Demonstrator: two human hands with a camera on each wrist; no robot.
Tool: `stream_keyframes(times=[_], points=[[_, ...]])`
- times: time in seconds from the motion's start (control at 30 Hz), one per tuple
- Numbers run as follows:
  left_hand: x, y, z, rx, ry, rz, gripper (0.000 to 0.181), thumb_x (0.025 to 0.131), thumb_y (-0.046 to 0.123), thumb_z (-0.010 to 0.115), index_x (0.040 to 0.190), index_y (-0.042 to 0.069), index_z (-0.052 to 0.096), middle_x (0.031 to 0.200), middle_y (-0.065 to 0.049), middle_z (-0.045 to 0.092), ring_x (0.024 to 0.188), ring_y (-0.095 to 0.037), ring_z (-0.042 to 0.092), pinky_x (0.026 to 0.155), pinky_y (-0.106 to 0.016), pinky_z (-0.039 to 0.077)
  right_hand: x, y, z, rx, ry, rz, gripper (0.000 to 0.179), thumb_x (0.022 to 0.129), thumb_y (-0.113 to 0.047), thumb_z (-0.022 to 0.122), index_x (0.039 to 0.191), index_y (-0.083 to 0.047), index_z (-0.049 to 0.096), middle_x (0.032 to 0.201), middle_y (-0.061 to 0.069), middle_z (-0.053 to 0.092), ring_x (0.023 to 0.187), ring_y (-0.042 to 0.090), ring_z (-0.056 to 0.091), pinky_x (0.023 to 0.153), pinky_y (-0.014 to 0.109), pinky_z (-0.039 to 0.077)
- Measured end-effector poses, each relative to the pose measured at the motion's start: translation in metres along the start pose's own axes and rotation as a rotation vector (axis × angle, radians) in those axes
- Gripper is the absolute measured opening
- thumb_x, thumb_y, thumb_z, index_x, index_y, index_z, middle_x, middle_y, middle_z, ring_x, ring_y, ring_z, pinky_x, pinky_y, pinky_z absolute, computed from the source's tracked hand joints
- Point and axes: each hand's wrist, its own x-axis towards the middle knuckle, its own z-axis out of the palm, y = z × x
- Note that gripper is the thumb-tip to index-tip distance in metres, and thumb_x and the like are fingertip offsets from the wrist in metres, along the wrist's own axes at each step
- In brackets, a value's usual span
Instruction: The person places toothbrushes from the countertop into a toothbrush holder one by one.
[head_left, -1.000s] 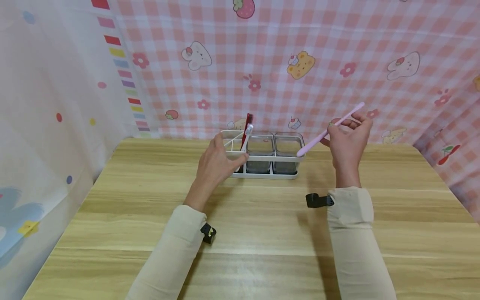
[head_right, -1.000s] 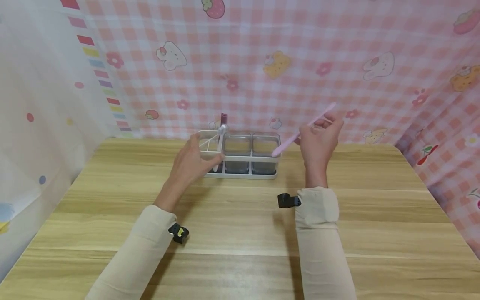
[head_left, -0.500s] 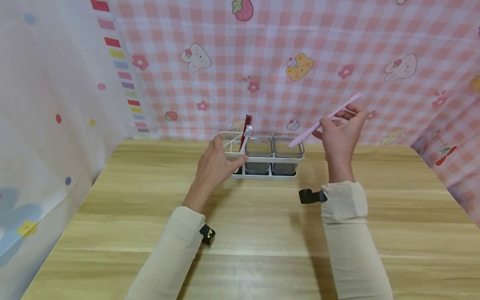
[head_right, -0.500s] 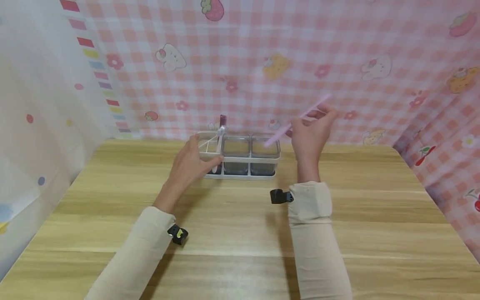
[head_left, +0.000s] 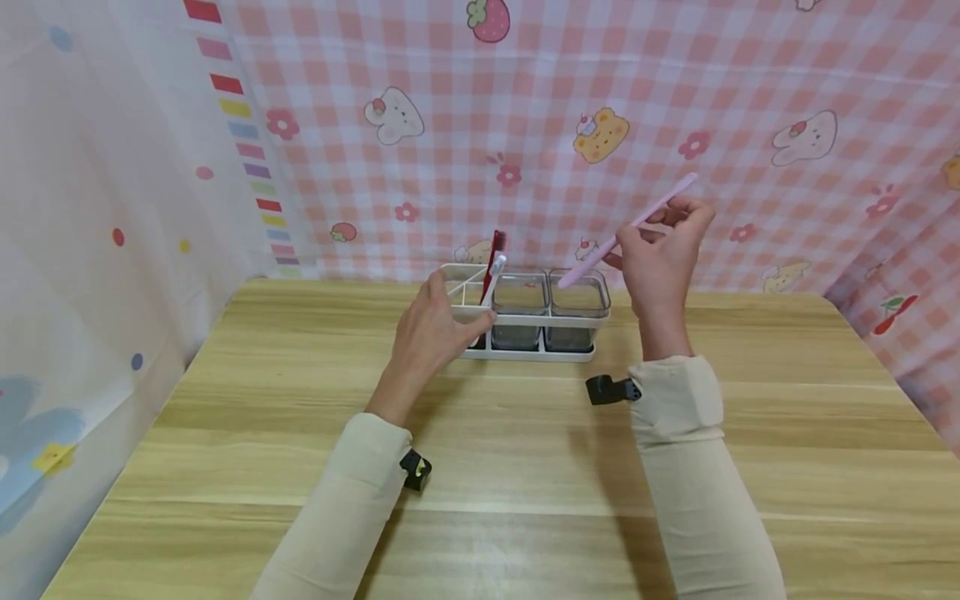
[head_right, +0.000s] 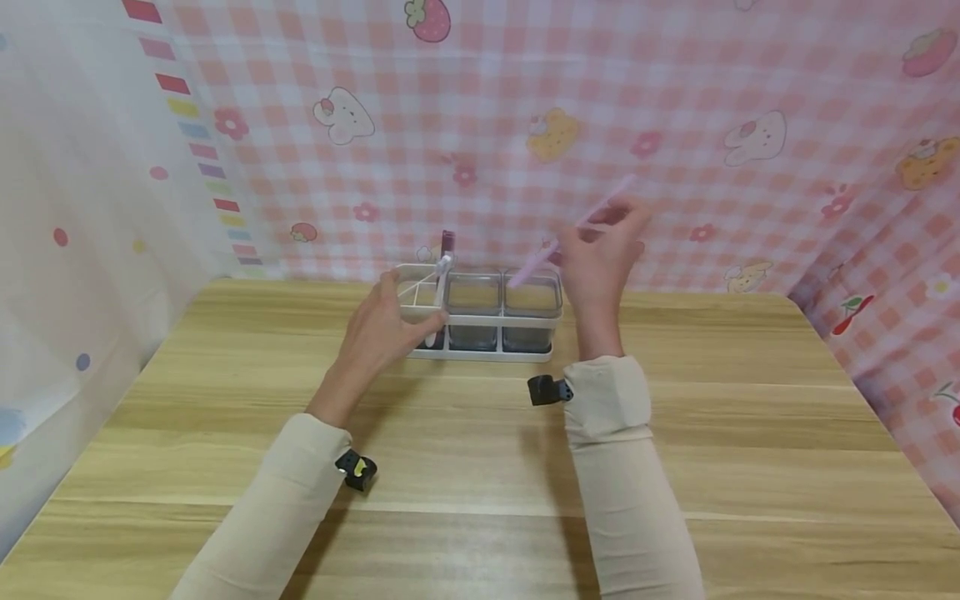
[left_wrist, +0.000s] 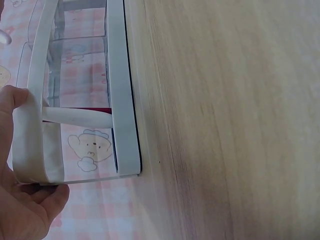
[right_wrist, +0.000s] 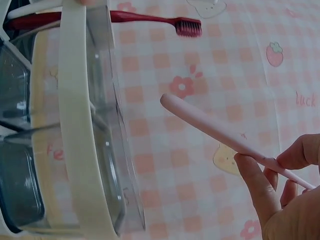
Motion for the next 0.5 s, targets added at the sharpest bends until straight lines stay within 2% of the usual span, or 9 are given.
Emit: stream_keyframes(times=[0.13, 0.3, 0.5], points=[[0.0, 0.0, 0.0, -0.002, -0.003, -0.008, 0.103, 0.085, 0.061, 0.07, 0.156, 0.003, 0.025, 0.144, -0.021, 0.049, 0.117, -0.038, 0.057, 0.095, -0.051, 0.049, -0.003, -0.001, 0.007, -0.009, -0.027, -0.002, 0.049, 0.088, 0.007, 0.062, 0.12, -0.015, 0.031, 0.112, 0.005, 0.039, 0.086, 0.018, 0.058, 0.062, 0.032, 0.06], [0.001, 0.0, 0.001, 0.001, -0.003, -0.007, 0.103, 0.084, 0.061, 0.07, 0.156, 0.002, 0.024, 0.145, -0.022, 0.048, 0.118, -0.038, 0.057, 0.095, -0.052, 0.049, -0.007, -0.002, 0.015, -0.03, -0.065, -0.044, 0.047, 0.09, 0.005, 0.063, 0.117, -0.015, 0.03, 0.11, 0.004, 0.039, 0.086, 0.019, 0.06, 0.063, 0.031, 0.06], [0.002, -0.001, 0.002, 0.006, 0.002, -0.007, 0.102, 0.085, 0.06, 0.07, 0.156, 0.002, 0.025, 0.144, -0.022, 0.049, 0.117, -0.038, 0.057, 0.094, -0.051, 0.05, -0.011, 0.0, 0.024, -0.002, -0.11, -0.081, 0.046, 0.091, 0.006, 0.06, 0.117, -0.015, 0.03, 0.109, 0.005, 0.039, 0.087, 0.021, 0.061, 0.065, 0.031, 0.06]])
